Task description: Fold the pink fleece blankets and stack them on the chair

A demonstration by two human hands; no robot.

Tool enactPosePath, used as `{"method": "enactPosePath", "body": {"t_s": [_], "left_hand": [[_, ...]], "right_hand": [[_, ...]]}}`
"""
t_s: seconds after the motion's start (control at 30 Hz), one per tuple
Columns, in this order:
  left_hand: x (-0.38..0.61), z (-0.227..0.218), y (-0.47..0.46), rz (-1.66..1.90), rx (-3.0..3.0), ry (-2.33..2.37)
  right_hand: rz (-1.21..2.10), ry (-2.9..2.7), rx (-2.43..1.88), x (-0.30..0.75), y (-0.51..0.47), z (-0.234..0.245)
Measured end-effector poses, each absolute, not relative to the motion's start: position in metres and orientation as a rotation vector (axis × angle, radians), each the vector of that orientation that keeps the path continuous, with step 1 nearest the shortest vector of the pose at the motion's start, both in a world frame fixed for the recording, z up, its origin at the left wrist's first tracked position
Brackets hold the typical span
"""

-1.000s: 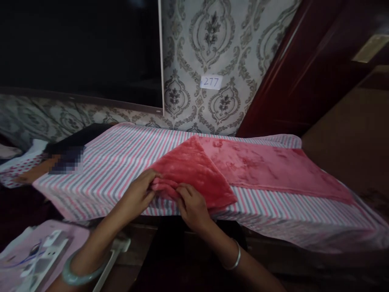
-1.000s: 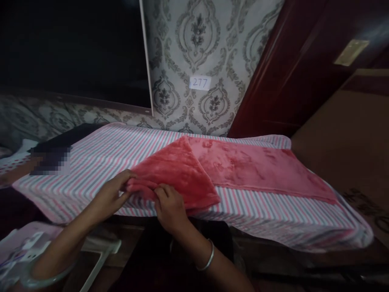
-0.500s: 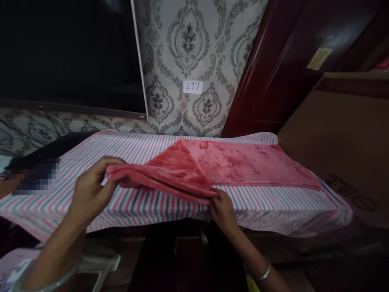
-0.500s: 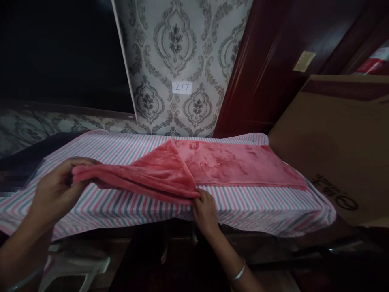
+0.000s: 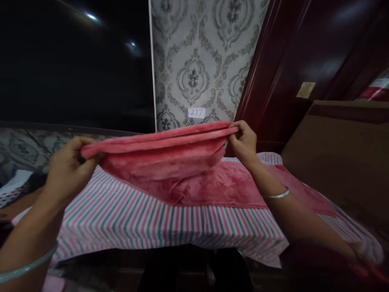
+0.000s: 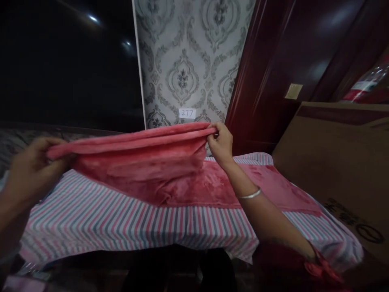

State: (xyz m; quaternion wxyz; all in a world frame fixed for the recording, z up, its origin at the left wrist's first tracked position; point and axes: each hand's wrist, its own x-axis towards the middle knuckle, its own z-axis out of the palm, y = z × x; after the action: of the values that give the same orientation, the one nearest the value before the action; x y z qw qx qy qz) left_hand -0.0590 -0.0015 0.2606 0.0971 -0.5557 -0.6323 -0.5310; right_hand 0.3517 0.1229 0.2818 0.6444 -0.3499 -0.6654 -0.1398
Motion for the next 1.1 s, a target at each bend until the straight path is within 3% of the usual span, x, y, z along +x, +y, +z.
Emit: {"method": "enactPosePath", "body": {"t_s": [0.27,0.43,0.57,0.83,0.97,1.1], "left_hand": [[-0.09,0.217,-0.026,-1.658,-1.703,-1.972],[-0.12,0.199,-0.035,-1.352,-1.995,-1.962],[-0.111,0.221,-0.036,-1.174,-2.287,-1.866],[-0.015,0.27,0.034,-1.405,-2.232,-1.733],[-0.026,0.287,0.049,-1.405,-2.035,-1.849],[-0.06,0.313,0.054,-1.292,-1.867,-1.951]], "right_hand": [[-0.22,-1.6,-0.569,0.29,0.143,0.325],[-0.041,-1.759,-0.425,0.231,0.132,0.327],[0.004,-1.983,-0.294,0.179,0.111,0.321],[0.027,-2.174,-0.349,0.146,0.107,0.314],[0.068,-2.09,-0.517,0.206,0.149,0.276],[0.318,-2.023,-1.093,0.291,0.183,0.194]]}}
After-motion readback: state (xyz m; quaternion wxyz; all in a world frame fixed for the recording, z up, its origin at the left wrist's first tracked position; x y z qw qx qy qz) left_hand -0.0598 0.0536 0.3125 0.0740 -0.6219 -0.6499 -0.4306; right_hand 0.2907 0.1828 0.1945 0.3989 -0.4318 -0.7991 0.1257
